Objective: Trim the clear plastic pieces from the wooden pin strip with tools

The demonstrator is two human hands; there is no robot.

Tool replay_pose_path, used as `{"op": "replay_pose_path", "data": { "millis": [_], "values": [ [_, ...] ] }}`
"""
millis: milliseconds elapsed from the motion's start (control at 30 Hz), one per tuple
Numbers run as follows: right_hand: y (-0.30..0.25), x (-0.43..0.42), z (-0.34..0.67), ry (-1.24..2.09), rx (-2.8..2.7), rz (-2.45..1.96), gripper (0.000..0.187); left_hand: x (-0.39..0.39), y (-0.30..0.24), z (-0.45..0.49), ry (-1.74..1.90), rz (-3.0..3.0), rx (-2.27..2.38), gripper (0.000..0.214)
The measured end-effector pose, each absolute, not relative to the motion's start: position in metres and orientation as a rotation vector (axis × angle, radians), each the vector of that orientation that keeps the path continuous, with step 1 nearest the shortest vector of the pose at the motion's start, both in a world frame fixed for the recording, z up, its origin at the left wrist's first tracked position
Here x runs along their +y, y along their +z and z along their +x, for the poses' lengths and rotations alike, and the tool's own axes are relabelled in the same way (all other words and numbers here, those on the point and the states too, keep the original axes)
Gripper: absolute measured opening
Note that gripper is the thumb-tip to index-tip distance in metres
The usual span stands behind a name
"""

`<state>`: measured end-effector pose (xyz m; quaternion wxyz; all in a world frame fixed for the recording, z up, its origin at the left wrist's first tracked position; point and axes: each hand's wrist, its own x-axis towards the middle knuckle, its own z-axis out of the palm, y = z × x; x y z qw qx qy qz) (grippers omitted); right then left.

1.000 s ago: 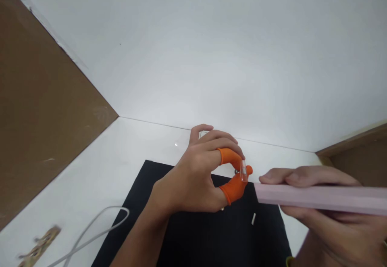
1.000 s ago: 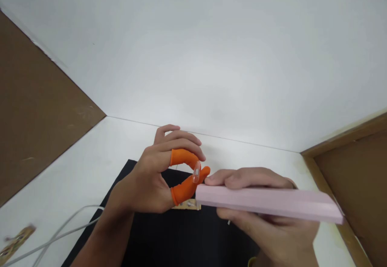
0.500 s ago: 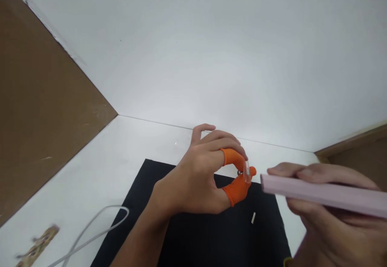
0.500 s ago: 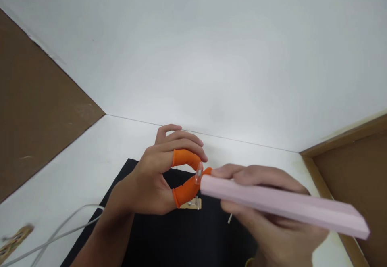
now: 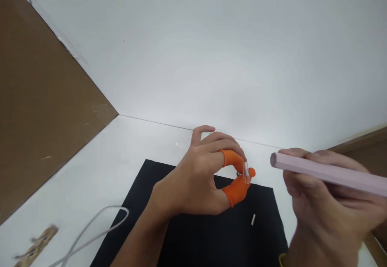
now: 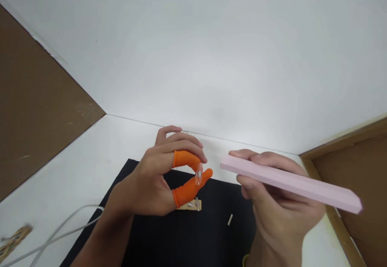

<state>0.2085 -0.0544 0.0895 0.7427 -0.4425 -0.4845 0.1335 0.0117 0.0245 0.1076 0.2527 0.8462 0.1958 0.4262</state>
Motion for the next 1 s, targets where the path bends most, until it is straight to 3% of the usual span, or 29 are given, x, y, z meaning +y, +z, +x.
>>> {"op": "replay_pose_path", "data": {
  "millis": [233,433,633,867,1000],
  "values": [
    [0.102,-0.071,0.215,0.626,-1.504,-0.998,0.032,0.027,0.104,0.014,1.179,2.324,0.552,0.013],
    [0.085,-0.064,0.207,0.287,-1.122,-0.943,0.033,0.024,0.100,0.011,1.185,2.324,0.547,0.012],
    [0.106,-0.068,0.220,0.620,-1.548,-0.991,0.030,0.024,0.103,0.013,1.164,2.328,0.560,0.013],
    [0.086,-0.063,0.205,0.246,-1.088,-0.970,0.025,0.023,0.097,0.010,1.154,2.330,0.537,0.011],
    [0.099,-0.069,0.220,0.521,-1.464,-0.997,0.031,0.025,0.101,0.011,1.155,2.324,0.547,0.012]
  ]
}}
